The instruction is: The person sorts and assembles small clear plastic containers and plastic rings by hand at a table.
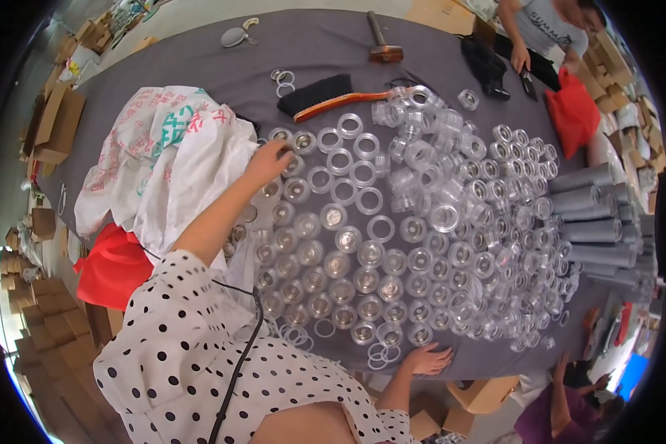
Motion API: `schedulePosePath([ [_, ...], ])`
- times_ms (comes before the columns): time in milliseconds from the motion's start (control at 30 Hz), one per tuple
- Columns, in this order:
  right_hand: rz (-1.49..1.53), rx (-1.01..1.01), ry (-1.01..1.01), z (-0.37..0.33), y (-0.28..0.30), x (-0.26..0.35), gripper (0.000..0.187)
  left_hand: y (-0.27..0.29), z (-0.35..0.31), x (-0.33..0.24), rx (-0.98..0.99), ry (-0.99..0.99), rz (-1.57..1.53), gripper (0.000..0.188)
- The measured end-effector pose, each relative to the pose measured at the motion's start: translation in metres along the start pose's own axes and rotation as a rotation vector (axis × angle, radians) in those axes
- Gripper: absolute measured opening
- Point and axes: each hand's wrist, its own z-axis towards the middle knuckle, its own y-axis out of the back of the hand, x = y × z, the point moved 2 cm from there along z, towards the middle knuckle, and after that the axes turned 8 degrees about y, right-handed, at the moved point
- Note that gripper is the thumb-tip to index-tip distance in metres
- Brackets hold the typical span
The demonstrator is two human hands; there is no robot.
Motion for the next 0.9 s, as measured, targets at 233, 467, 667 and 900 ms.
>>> schedulePosePath([
  [233,-0.010,-0.054,0.024,-0.001,0.005,0.002,0.047,0.021,-0.111,0.058,0.405,0.245,0.495,0.044],
  [467,0.003,0.000,-0.006,0.001,0.006,-0.001,0.047,0.024,-0.068,0.016,0.319,0.242,0.258,0.047],
  [667,0.016,-0.004,-0.007,0.000,0.005,0.000,0.047,-0.007,0.003,0.001,0.292,0.304,-0.085,0.047],
  [900,0.039,0.043,-0.027,0.002,0.015,0.009,0.047,-0.060,0.062,-0.022,-0.067,0.047,-0.215,0.032],
])
